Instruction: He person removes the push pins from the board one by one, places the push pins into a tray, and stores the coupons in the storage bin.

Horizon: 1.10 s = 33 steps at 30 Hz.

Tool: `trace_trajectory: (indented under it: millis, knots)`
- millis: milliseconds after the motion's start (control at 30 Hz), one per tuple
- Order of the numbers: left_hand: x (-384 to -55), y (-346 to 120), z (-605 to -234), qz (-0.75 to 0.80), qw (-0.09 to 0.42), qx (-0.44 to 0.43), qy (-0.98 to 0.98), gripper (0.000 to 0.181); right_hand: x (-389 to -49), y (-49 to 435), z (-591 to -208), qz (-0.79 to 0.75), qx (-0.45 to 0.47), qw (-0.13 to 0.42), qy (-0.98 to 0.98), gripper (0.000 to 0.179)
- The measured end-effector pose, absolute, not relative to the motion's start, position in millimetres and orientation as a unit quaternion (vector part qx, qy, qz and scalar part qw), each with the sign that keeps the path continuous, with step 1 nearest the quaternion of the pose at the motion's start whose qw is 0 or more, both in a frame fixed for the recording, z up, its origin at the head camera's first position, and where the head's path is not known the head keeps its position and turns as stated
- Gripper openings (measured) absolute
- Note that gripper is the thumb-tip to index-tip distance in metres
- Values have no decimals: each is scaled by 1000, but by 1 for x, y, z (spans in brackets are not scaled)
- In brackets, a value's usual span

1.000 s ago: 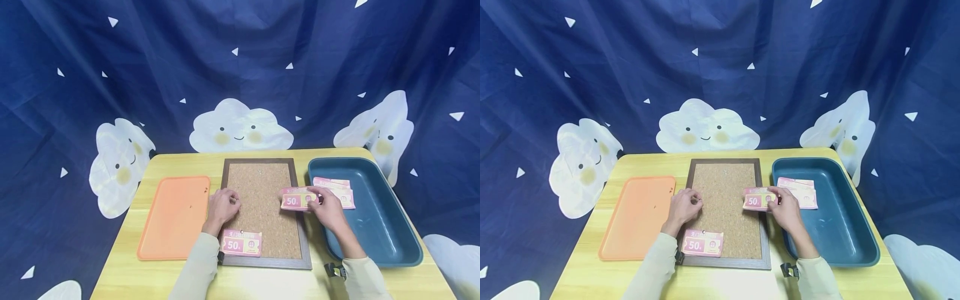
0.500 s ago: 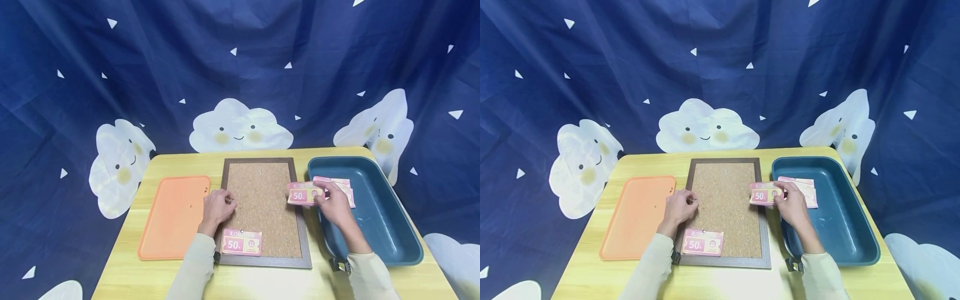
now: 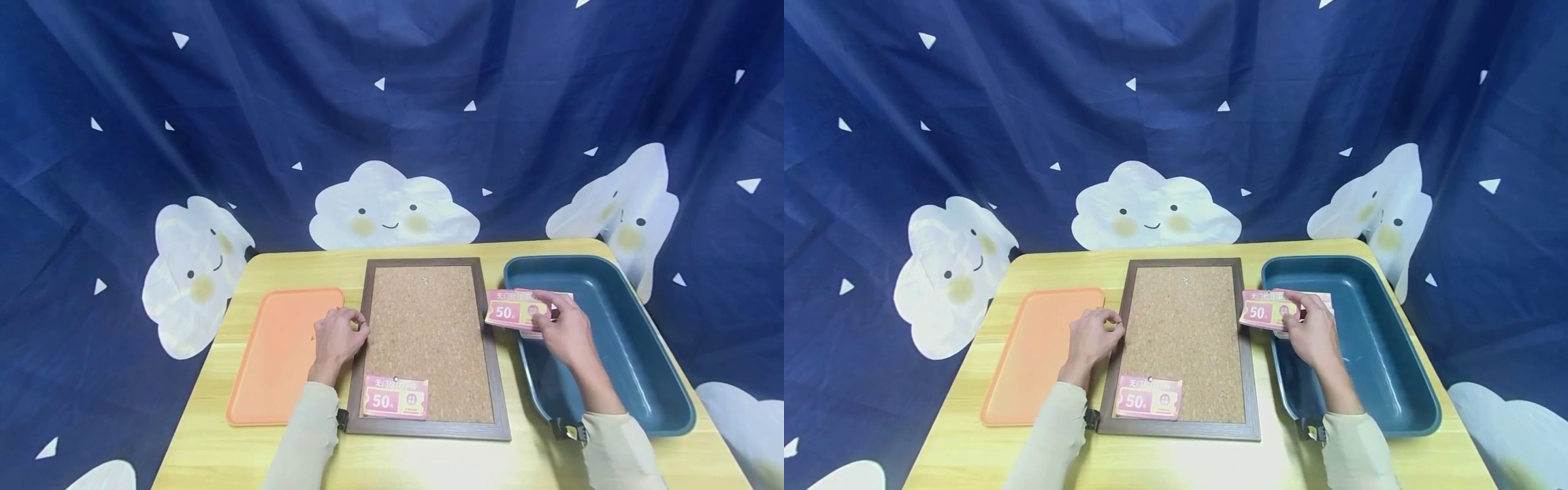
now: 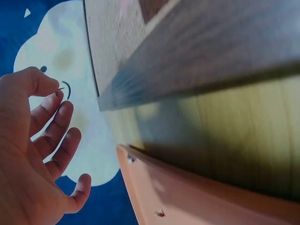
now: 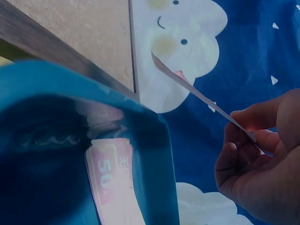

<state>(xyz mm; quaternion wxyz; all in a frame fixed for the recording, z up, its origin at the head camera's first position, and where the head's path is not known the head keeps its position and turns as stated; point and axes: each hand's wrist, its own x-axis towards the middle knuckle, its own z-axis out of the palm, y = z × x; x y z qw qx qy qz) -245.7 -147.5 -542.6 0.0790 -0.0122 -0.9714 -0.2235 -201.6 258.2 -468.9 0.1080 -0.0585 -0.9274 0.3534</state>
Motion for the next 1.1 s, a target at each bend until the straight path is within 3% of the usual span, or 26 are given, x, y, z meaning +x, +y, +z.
trace_trajectory:
  millis: [1100]
  knots:
    - [-251,-187,-539,-216,93,32,-971,17,-211,289,-486,341,-115,124,-925,38]
